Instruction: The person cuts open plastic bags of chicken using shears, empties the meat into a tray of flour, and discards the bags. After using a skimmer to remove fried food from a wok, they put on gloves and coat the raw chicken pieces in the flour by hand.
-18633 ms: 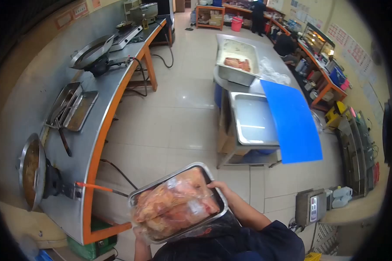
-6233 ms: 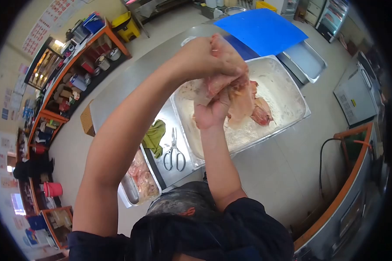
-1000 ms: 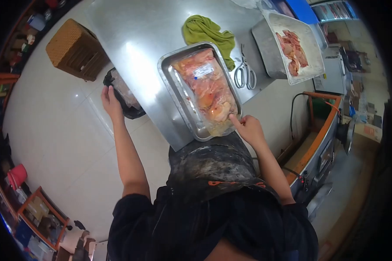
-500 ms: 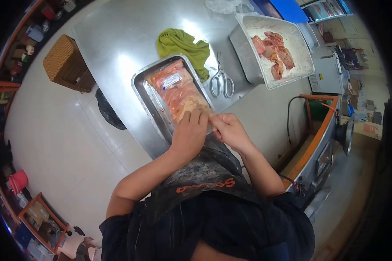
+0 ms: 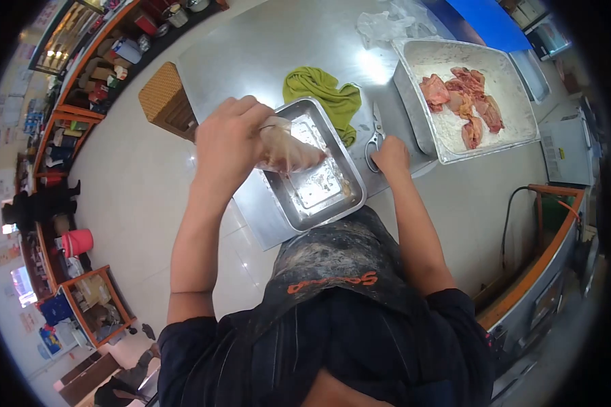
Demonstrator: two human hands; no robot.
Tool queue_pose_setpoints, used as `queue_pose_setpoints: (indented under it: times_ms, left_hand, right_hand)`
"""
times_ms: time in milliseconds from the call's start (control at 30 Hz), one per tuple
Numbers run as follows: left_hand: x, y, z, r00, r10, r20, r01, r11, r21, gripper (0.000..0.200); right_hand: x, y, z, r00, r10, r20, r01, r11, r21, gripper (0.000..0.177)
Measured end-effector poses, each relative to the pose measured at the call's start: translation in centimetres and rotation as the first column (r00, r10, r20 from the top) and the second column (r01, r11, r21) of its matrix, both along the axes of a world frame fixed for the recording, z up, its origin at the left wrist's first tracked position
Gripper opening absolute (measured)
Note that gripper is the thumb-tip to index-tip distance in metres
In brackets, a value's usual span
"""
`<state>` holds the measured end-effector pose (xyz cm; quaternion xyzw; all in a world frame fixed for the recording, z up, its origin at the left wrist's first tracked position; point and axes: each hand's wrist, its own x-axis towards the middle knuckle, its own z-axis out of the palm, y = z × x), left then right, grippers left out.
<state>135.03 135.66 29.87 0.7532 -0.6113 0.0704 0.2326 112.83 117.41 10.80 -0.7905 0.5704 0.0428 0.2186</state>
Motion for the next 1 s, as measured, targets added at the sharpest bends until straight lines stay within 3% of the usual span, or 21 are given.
queue_pose_setpoints:
  times_ms: [100,200,267,333,433,500,633,833,1000]
  left_hand:
    - [-0.4,-1.4,-2.6,0.991,-0.082,-0.106,0.077,0.996,-0.050,0.016]
    - [-0.5,-2.3,-2.5,0.968,-0.125,-0.218,0.110,0.991,-0.082,0.017]
    - [0.1,-2.7,-2.4,0.942,-0.143,-0.304,0.117,0.988,-0.101,0.018]
    - [1.3,-3.3,-3.0,0.906,-0.176,-0.385,0.141,0.983,-0.118,0.013]
    - [2.2,-4.2,-2.6,0.892,-0.269,-0.363,0.241,0.963,-0.120,0.006]
    - [2.1,-4.4,-1.7,0.896,-0.305,-0.324,0.291,0.952,-0.090,0.004]
    - [1.7,-4.9,-1.2,0.899,-0.327,-0.291,0.330,0.943,-0.041,0.004]
    - [1.2,-4.6,-0.7,0.908,-0.341,-0.242,0.343,0.939,-0.034,0.006]
    - [1.3,-4.3,-1.5,0.919,-0.304,-0.252,0.287,0.953,-0.101,0.008]
  right_hand:
    - [-0.3,-0.5,0.1,1.000,0.006,0.001,-0.006,0.997,0.076,0.021]
    - [-2.6,-1.4,-1.5,0.969,-0.174,0.178,0.072,0.879,0.472,0.021]
    - [-5.0,-0.1,2.3,0.920,-0.078,0.385,-0.171,0.804,0.570,0.035]
    - [-6.2,1.1,6.8,0.858,0.260,0.443,-0.429,0.837,0.340,0.056]
    - [-6.0,1.2,14.1,0.769,0.639,0.025,-0.628,0.748,0.216,0.089]
    - [-4.6,1.2,17.6,0.677,0.731,-0.086,-0.716,0.681,0.153,0.088]
    - [-1.1,1.7,20.8,0.561,0.799,-0.216,-0.809,0.585,0.065,0.094]
    - [2.9,2.5,20.8,0.448,0.813,-0.371,-0.882,0.469,-0.038,0.089]
    - [3.9,1.3,21.5,0.352,0.863,-0.364,-0.935,0.345,-0.086,0.082]
